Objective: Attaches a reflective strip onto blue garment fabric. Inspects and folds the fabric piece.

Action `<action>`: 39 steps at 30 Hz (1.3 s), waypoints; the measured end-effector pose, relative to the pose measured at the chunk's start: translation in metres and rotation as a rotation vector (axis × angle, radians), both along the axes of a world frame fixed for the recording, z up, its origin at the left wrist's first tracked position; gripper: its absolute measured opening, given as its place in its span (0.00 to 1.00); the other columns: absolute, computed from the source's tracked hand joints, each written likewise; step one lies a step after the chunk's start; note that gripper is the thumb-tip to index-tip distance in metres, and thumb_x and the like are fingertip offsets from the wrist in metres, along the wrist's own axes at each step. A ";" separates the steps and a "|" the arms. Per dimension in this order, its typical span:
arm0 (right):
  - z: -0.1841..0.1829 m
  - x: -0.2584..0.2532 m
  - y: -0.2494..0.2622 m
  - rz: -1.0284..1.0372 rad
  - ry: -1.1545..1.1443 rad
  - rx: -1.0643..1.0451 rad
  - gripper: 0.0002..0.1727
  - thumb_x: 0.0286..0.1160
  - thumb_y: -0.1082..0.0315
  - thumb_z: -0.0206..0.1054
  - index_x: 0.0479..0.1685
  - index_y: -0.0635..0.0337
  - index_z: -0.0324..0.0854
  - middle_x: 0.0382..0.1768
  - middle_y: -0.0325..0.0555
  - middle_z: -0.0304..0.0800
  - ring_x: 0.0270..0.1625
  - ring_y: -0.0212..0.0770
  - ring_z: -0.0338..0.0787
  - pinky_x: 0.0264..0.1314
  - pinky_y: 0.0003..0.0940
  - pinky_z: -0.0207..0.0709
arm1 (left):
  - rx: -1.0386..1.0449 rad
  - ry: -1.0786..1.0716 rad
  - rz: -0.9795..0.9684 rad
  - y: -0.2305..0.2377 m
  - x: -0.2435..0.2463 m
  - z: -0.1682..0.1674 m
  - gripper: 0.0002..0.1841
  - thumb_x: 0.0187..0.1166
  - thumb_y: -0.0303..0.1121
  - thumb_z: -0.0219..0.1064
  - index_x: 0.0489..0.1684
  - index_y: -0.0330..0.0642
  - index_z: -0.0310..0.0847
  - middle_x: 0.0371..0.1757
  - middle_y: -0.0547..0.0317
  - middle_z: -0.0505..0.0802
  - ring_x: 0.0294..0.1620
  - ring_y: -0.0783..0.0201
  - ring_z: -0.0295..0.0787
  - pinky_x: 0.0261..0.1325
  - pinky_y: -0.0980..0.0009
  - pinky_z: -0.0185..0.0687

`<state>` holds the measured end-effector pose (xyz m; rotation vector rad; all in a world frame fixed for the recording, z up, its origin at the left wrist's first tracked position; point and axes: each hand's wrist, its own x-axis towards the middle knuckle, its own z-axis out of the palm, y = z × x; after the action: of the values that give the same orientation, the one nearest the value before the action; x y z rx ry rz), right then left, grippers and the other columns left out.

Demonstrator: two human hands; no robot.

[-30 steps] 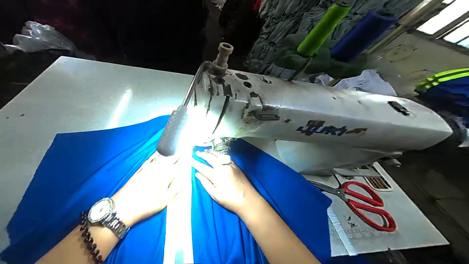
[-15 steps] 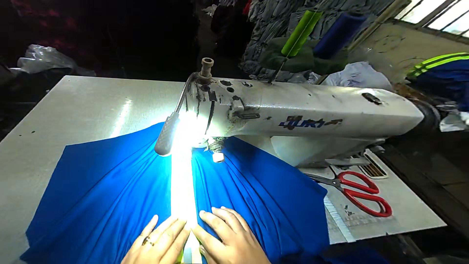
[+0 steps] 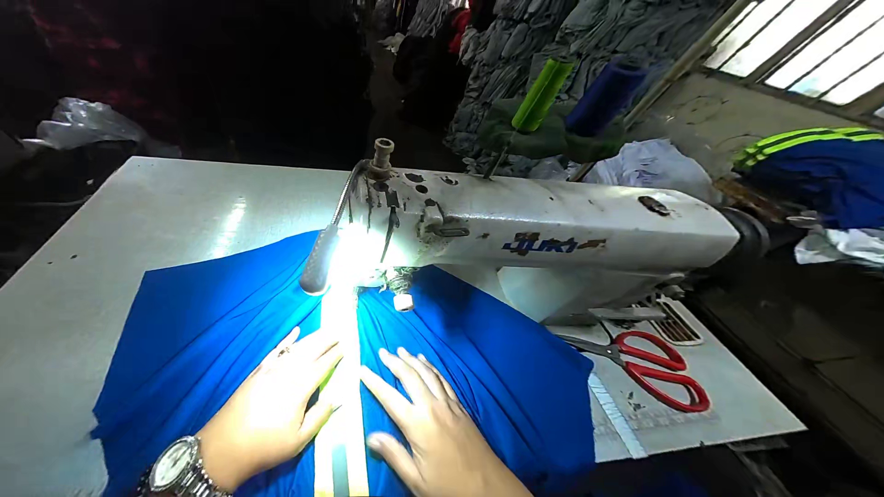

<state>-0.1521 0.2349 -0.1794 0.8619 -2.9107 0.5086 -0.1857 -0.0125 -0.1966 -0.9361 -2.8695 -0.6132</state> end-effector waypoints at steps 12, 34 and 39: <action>0.014 0.006 0.057 -0.165 0.321 -0.020 0.18 0.82 0.60 0.60 0.62 0.47 0.91 0.62 0.51 0.92 0.69 0.59 0.89 0.72 0.65 0.77 | -0.042 -0.029 0.008 0.002 0.003 0.003 0.32 0.88 0.55 0.45 0.84 0.48 0.73 0.87 0.59 0.76 0.89 0.58 0.67 0.90 0.40 0.52; -0.015 0.026 0.003 0.068 0.194 -0.162 0.15 0.77 0.62 0.65 0.57 0.38 0.93 0.58 0.38 0.94 0.64 0.45 0.89 0.67 0.47 0.81 | 0.138 0.040 -0.041 0.022 0.048 0.029 0.16 0.85 0.33 0.62 0.64 0.40 0.88 0.69 0.46 0.91 0.72 0.44 0.87 0.74 0.40 0.75; -0.022 0.061 0.031 0.056 0.151 -0.185 0.12 0.81 0.61 0.67 0.56 0.41 0.92 0.59 0.43 0.94 0.70 0.47 0.88 0.80 0.49 0.74 | 0.196 0.067 -0.112 0.006 0.099 0.000 0.14 0.89 0.27 0.58 0.61 0.44 0.89 0.66 0.53 0.93 0.70 0.57 0.89 0.77 0.57 0.79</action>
<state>-0.0909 0.2663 -0.2016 0.9143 -2.6609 0.6742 -0.0865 -0.0060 -0.1966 -1.0682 -2.6537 -0.8385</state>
